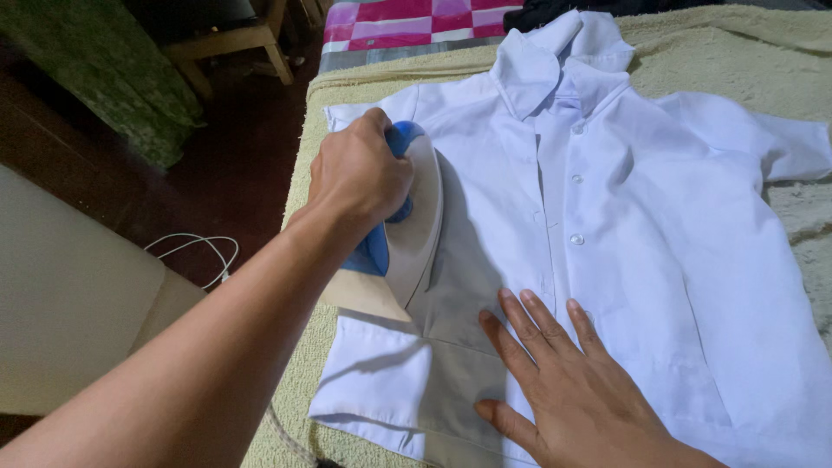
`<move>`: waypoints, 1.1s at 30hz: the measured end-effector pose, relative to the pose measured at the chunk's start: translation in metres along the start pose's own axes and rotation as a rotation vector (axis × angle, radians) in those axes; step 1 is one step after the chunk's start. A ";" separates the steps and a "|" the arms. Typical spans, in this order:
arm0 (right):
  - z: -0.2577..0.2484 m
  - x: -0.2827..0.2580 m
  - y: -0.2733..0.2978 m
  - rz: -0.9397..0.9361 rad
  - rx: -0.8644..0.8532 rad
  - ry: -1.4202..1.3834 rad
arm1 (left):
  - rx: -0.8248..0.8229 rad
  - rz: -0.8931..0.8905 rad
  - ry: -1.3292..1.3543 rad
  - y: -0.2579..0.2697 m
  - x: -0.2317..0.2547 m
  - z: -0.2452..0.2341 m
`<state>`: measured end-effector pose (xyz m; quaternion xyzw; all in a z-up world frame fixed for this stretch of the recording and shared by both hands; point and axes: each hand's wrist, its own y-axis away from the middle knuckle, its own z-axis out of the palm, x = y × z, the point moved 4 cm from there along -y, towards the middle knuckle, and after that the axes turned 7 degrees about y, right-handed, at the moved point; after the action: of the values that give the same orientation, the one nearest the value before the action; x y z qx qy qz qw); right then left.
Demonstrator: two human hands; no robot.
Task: The person irons a white short-sleeved shirt laid on a towel-covered surface. They use a blue and white electric iron, moving it across the front, collar, and sleeves while smoothing the fabric with the other hand.
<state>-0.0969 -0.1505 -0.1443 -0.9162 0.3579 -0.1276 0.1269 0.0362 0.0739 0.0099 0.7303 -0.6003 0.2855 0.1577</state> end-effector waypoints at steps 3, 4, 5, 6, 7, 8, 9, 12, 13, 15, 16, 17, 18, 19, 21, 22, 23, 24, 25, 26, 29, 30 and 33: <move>0.001 0.001 -0.002 -0.008 0.027 0.025 | -0.027 -0.008 -0.048 0.016 0.000 -0.006; 0.001 0.000 -0.001 -0.011 0.045 0.040 | -0.044 -0.026 -0.044 0.025 -0.002 -0.009; 0.001 0.000 -0.001 -0.017 0.054 0.045 | -0.061 -0.047 -0.041 0.035 -0.005 -0.015; 0.001 0.000 -0.001 -0.024 0.062 0.050 | -0.077 -0.069 -0.038 0.044 -0.007 -0.020; 0.001 0.001 -0.001 -0.032 0.073 0.057 | -0.068 -0.076 -0.049 0.051 -0.008 -0.025; 0.001 0.002 -0.002 -0.030 0.069 0.053 | -0.060 -0.083 -0.059 0.056 -0.010 -0.030; 0.001 0.002 -0.001 -0.029 0.060 0.047 | -0.055 -0.094 -0.069 0.059 -0.010 -0.032; 0.001 0.002 0.000 -0.042 0.061 0.059 | -0.043 -0.124 -0.026 0.051 -0.011 -0.033; 0.001 0.003 0.000 -0.043 0.067 0.071 | -0.030 -0.126 -0.025 0.047 -0.010 -0.033; 0.001 0.005 0.000 -0.049 0.047 0.049 | -0.007 -0.130 -0.024 0.043 -0.008 -0.032; 0.002 0.005 0.000 -0.051 0.035 0.038 | -0.008 -0.129 -0.018 0.044 -0.008 -0.031; 0.002 0.006 0.000 -0.053 0.021 0.019 | -0.009 -0.129 -0.012 0.047 -0.007 -0.031; 0.002 0.008 0.000 -0.055 0.006 0.000 | -0.010 -0.130 -0.006 0.050 -0.005 -0.032; 0.001 0.009 0.001 -0.057 -0.008 -0.019 | -0.022 -0.130 -0.010 0.057 -0.002 -0.033; -0.001 0.011 0.002 -0.070 -0.001 -0.046 | -0.048 -0.131 -0.020 0.074 0.003 -0.037; -0.002 0.011 0.002 -0.076 0.002 -0.060 | -0.097 -0.218 -0.010 0.083 0.004 -0.037; -0.003 0.011 0.001 -0.068 0.001 -0.063 | -0.144 -0.305 0.000 0.093 0.005 -0.035; -0.003 0.011 0.001 -0.061 0.000 -0.067 | -0.191 -0.392 0.011 0.102 0.005 -0.033; -0.004 0.009 0.000 -0.055 -0.002 -0.069 | -0.175 -0.328 -0.013 0.107 0.008 -0.034; -0.004 0.009 -0.001 -0.052 -0.007 -0.073 | -0.158 -0.264 -0.037 0.110 0.010 -0.035; -0.004 0.009 -0.001 -0.040 -0.019 -0.078 | -0.175 -0.213 -0.016 0.101 0.009 -0.027; -0.005 0.010 -0.002 -0.043 -0.013 -0.076 | -0.187 -0.218 0.007 0.094 0.007 -0.024; -0.012 0.017 -0.001 -0.033 0.001 -0.170 | -0.087 0.019 0.011 0.073 0.011 -0.021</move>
<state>-0.0883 -0.1635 -0.1305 -0.9295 0.3305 -0.0515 0.1554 -0.0382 0.0607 0.0250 0.7155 -0.6182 0.2646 0.1896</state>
